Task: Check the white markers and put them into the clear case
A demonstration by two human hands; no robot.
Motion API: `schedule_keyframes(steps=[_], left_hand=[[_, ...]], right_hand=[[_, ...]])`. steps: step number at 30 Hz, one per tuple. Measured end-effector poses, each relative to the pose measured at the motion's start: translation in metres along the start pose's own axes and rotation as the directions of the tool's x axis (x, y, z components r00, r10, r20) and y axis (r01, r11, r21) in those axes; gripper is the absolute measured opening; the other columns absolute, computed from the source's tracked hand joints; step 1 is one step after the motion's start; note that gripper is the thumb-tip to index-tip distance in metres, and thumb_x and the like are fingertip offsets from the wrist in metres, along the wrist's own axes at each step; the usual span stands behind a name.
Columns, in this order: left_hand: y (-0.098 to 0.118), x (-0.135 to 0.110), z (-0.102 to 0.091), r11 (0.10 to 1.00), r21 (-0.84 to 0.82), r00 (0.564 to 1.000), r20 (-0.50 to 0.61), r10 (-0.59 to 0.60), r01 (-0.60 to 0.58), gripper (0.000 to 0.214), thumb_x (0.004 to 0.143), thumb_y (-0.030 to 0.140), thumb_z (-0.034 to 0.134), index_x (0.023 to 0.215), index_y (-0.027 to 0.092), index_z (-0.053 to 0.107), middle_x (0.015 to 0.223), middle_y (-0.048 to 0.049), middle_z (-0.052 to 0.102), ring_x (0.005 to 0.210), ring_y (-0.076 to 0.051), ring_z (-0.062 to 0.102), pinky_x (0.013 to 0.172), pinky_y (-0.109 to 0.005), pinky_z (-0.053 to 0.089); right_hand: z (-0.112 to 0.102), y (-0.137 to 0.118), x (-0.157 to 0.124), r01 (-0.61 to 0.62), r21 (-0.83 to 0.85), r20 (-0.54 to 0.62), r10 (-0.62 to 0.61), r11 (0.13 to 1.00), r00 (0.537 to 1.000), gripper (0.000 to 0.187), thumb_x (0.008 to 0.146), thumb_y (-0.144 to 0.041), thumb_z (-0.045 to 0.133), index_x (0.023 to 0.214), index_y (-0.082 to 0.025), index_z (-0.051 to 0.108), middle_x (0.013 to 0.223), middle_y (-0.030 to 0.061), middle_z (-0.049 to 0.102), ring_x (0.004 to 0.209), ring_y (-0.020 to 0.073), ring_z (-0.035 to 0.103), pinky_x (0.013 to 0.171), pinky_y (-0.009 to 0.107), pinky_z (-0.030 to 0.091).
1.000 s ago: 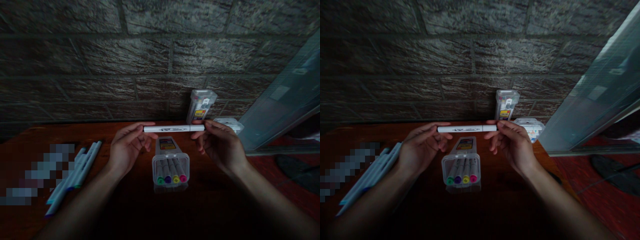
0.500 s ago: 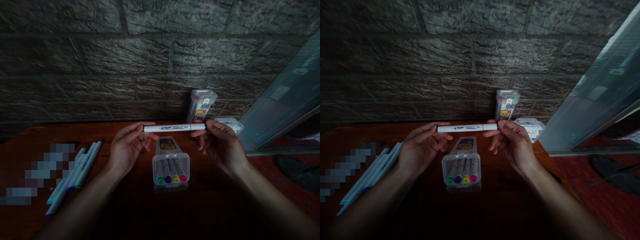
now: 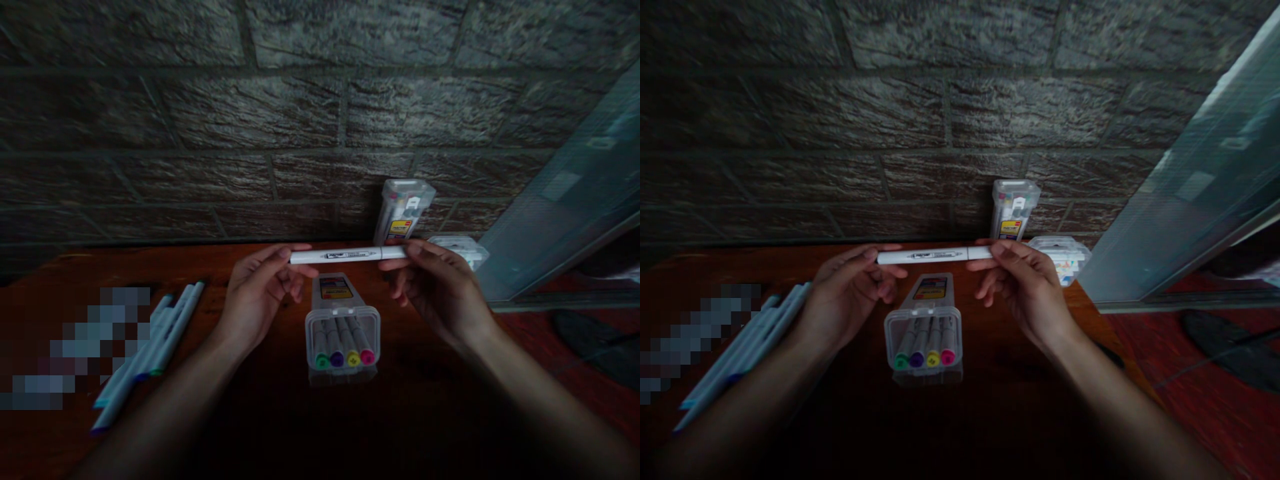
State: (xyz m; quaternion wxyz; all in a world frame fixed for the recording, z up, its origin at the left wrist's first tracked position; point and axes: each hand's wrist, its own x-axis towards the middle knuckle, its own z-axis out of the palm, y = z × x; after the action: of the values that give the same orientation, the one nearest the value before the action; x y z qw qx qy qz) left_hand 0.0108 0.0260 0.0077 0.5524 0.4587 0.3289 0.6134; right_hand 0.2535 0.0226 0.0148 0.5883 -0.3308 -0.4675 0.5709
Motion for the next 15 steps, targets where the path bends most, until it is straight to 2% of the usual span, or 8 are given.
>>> schedule_keyframes(steps=[7,15], left_hand=[[-0.0035,-0.0015,-0.0007,0.998,0.056,0.999,0.015,0.037,-0.038,0.019,0.083,0.027,0.079,0.099,0.017,0.081,0.076,-0.006,0.078,0.049,-0.01,0.053,0.047,-0.023,0.047],[-0.0101,-0.0019,-0.0021,0.96,0.245,0.99,0.046,0.132,-0.139,0.016,0.083,0.026,0.083,0.095,0.018,0.076,0.072,-0.0008,0.074,0.051,-0.009,0.057,0.048,-0.02,0.048]], right_hand=[[0.0002,0.0012,-0.0012,0.019,-0.007,-0.008,-0.019,1.0,1.0,0.023,0.08,-0.031,0.086,0.098,-0.019,0.08,0.084,0.0051,0.082,0.049,0.0119,0.068,0.041,0.02,0.054],[0.0011,0.0099,-0.0004,0.148,-0.203,0.009,-0.15,0.968,0.989,0.023,0.081,-0.03,0.088,0.097,-0.019,0.077,0.074,0.0026,0.078,0.048,0.0117,0.067,0.042,0.02,0.053]])
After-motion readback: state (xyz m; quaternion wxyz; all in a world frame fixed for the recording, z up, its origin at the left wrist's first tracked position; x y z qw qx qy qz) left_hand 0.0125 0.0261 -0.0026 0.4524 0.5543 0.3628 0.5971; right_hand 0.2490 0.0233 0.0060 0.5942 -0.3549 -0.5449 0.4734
